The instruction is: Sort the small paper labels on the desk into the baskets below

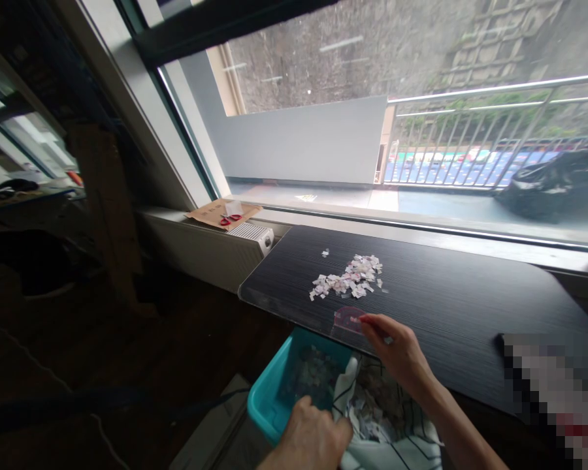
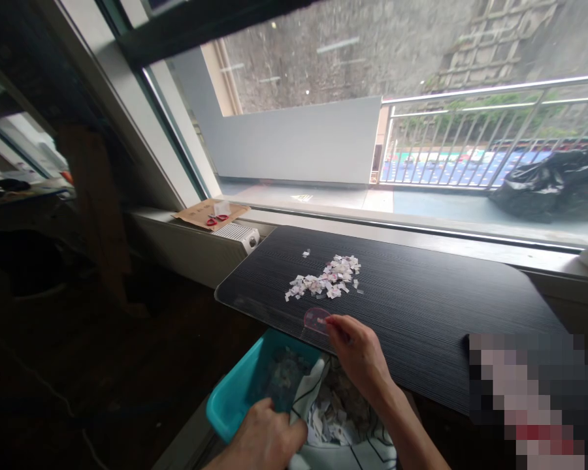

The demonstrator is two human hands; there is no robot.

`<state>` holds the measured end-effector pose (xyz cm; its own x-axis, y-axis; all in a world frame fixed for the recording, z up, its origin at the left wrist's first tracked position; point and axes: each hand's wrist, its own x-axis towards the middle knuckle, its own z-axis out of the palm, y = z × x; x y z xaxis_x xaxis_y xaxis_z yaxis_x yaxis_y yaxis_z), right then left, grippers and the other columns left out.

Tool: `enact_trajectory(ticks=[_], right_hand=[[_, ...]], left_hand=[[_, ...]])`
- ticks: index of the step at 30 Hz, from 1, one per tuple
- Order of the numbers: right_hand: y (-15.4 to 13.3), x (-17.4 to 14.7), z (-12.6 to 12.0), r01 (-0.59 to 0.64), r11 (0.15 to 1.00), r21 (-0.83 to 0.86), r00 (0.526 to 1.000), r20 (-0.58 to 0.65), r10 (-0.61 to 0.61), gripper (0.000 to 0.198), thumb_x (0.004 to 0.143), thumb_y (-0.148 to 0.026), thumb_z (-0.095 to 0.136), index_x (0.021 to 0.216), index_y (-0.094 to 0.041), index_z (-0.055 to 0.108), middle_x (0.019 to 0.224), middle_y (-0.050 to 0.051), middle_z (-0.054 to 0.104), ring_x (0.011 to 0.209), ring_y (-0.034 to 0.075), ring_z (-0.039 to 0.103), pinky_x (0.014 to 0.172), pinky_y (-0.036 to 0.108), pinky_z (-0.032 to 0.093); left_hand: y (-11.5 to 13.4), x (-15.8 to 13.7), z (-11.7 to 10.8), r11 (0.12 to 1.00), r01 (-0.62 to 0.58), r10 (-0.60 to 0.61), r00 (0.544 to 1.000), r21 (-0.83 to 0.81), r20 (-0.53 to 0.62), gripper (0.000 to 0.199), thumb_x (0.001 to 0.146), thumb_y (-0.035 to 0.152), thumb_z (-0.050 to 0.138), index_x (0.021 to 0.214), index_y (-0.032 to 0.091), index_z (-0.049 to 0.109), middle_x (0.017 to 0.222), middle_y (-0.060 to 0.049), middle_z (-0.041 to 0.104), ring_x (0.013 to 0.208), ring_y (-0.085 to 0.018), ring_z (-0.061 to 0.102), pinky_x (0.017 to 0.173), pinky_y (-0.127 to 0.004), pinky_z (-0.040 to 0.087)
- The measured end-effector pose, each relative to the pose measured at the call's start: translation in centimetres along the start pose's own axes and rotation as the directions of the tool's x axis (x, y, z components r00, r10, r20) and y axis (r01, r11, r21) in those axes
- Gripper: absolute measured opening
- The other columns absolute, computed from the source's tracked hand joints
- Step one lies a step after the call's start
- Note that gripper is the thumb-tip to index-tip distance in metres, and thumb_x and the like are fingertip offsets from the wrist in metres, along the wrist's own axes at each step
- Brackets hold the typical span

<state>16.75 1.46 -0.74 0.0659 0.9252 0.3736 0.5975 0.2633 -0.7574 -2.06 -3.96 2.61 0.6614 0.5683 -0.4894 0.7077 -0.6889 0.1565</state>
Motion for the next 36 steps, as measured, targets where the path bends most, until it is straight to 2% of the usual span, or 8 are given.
enact_trajectory(ticks=[4,10,15,21,24,29,32,36], right_hand=[[1.2,1.6,0.1,-0.027,0.996,-0.088,0.997,-0.073,0.020,0.027,0.085,-0.036,0.051,0.087,-0.019,0.072,0.077,0.003,0.072,0.062,0.015,0.063,0.059,0.023,0.048],[0.9,1.0,0.5,-0.039,0.999,0.024,0.994,0.102,0.036,0.024,0.084,-0.034,0.053,0.086,-0.019,0.072,0.076,0.003,0.073,0.065,0.015,0.065,0.058,0.021,0.049],[1.1,1.6,0.8,-0.084,0.996,-0.008,0.996,-0.004,0.084,0.025,0.084,-0.033,0.053,0.088,-0.019,0.072,0.081,0.004,0.073,0.068,0.016,0.065,0.061,0.023,0.049],[-0.5,1.4,1.2,-0.060,0.996,0.072,0.980,0.194,0.045,0.022,0.085,-0.030,0.053,0.086,-0.020,0.072,0.077,0.002,0.072,0.069,0.015,0.065,0.060,0.021,0.048],[0.2,1.7,1.0,-0.071,0.995,0.069,0.992,0.112,0.063,0.023,0.085,-0.033,0.053,0.088,-0.020,0.071,0.080,0.002,0.072,0.069,0.015,0.064,0.062,0.021,0.048],[2.7,3.2,-0.1,-0.030,0.993,-0.113,0.995,-0.093,0.019,0.027,0.089,-0.035,0.048,0.090,-0.019,0.069,0.079,0.003,0.067,0.067,0.014,0.060,0.063,0.022,0.045],[3.0,3.4,-0.2,-0.021,0.991,-0.134,0.995,-0.096,0.008,0.025,0.089,-0.034,0.049,0.093,-0.019,0.069,0.083,0.003,0.066,0.070,0.013,0.060,0.066,0.022,0.044],[2.3,2.8,0.2,-0.004,0.996,-0.089,1.000,-0.002,0.004,0.023,0.090,-0.033,0.049,0.092,-0.021,0.069,0.084,0.001,0.065,0.071,0.013,0.060,0.066,0.021,0.043]], left_hand=[[-0.2,0.3,0.2,1.000,0.014,-0.014,0.999,0.000,-0.052,0.018,0.077,0.019,0.048,0.090,0.016,0.061,0.082,-0.012,0.070,0.074,-0.025,0.067,0.078,-0.040,0.045],[-0.6,0.6,0.1,1.000,0.024,-0.025,0.999,-0.012,-0.041,0.018,0.073,0.024,0.056,0.088,0.017,0.061,0.081,-0.010,0.070,0.075,-0.025,0.067,0.081,-0.039,0.044],[-0.5,0.9,-0.6,0.997,0.039,-0.042,0.998,-0.059,-0.046,0.017,0.072,0.022,0.058,0.088,0.016,0.062,0.084,-0.010,0.070,0.080,-0.026,0.067,0.083,-0.039,0.043],[-1.2,1.6,-1.0,0.997,0.040,-0.040,0.999,-0.073,0.009,0.017,0.073,0.024,0.060,0.087,0.015,0.063,0.082,-0.012,0.071,0.079,-0.027,0.067,0.083,-0.040,0.044],[-1.6,1.8,-1.1,0.996,0.044,-0.044,0.999,-0.081,-0.002,0.017,0.073,0.023,0.059,0.087,0.016,0.063,0.081,-0.011,0.071,0.078,-0.027,0.067,0.083,-0.040,0.044],[-2.0,1.9,-1.0,0.997,0.033,-0.033,0.999,-0.076,0.002,0.017,0.074,0.022,0.057,0.088,0.017,0.063,0.082,-0.010,0.070,0.078,-0.027,0.067,0.081,-0.040,0.045],[-2.2,2.0,-1.1,0.996,0.051,-0.050,0.999,-0.068,0.015,0.016,0.074,0.023,0.057,0.088,0.017,0.062,0.083,-0.009,0.070,0.079,-0.027,0.067,0.081,-0.040,0.045],[-2.4,2.3,-1.2,0.995,0.049,-0.044,0.997,-0.083,0.059,0.017,0.074,0.024,0.058,0.089,0.017,0.063,0.083,-0.010,0.070,0.080,-0.028,0.067,0.083,-0.040,0.045]])
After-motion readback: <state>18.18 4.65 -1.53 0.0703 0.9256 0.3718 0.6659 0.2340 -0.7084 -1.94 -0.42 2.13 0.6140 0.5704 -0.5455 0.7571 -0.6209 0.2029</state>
